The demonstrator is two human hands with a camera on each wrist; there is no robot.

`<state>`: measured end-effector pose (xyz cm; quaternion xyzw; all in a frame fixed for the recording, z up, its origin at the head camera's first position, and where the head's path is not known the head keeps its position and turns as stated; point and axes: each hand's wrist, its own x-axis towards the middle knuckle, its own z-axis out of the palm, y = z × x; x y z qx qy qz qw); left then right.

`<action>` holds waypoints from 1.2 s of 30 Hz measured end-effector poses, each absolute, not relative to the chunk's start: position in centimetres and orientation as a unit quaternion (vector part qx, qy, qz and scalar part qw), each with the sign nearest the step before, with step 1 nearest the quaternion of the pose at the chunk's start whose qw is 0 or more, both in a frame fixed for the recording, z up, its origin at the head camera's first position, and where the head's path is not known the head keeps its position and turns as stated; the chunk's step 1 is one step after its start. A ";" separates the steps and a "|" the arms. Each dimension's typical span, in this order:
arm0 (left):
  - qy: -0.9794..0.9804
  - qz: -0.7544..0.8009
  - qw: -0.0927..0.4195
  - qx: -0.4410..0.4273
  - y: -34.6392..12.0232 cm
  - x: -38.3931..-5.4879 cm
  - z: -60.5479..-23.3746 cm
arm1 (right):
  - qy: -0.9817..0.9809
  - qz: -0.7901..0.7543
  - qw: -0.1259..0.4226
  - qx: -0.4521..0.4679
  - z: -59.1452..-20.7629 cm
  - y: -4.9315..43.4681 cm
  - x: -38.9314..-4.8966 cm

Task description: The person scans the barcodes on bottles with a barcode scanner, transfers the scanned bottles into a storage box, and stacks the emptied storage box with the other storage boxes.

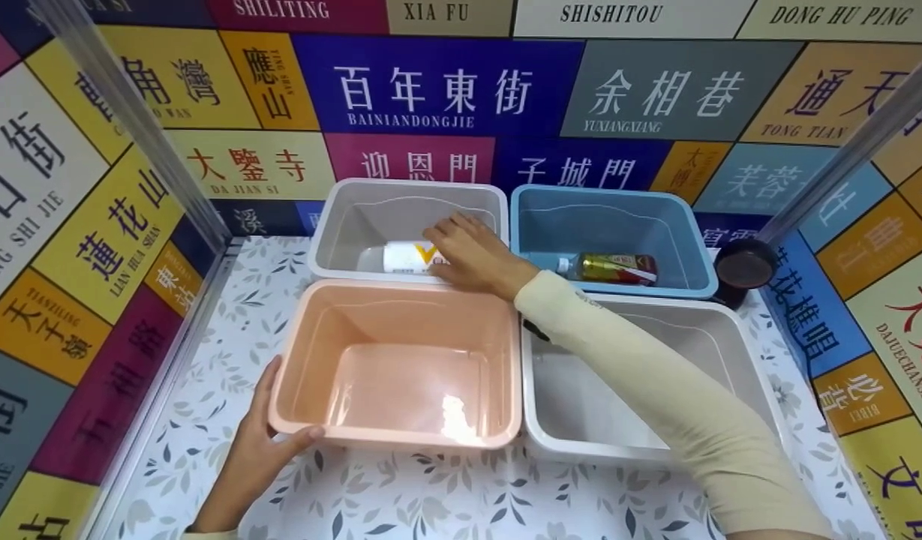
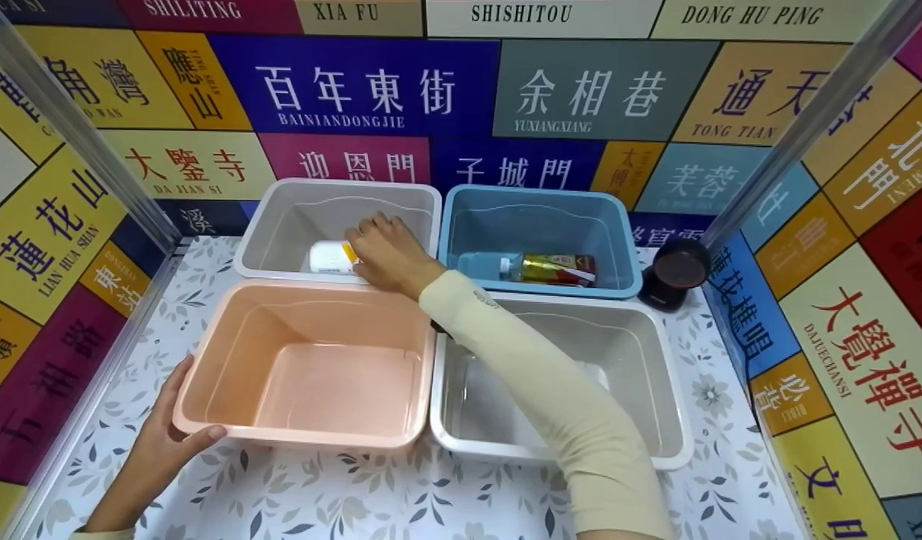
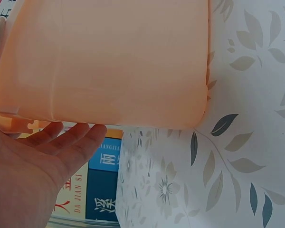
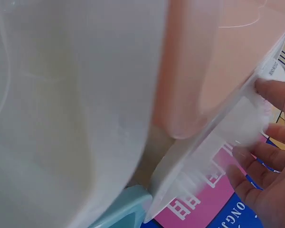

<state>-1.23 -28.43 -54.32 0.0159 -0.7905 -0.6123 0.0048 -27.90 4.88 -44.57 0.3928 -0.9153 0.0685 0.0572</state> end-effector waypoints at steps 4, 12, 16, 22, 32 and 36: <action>-0.794 -0.608 0.006 0.015 -28.4 -1.2 -54.3 | -0.907 0.071 0.092 0.405 -44.9 5.7 -27.9; -0.798 -0.602 0.014 0.003 -28.3 -1.3 -54.5 | -0.909 0.089 0.096 0.396 -44.3 8.0 -27.6; -0.801 -0.599 0.007 0.008 -28.3 -1.3 -54.3 | -0.911 0.100 0.088 0.391 -43.6 9.2 -27.0; -0.806 -0.592 0.002 0.015 -28.5 -1.3 -54.1 | -0.909 0.099 0.087 0.395 -42.7 10.5 -26.1; -0.805 -0.594 -0.003 0.016 -28.5 -1.3 -54.1 | -0.911 0.104 0.080 0.390 -41.4 12.5 -24.5; -0.803 -0.595 -0.003 0.014 -28.4 -1.3 -54.0 | -0.908 0.106 0.093 0.395 -41.1 13.4 -23.9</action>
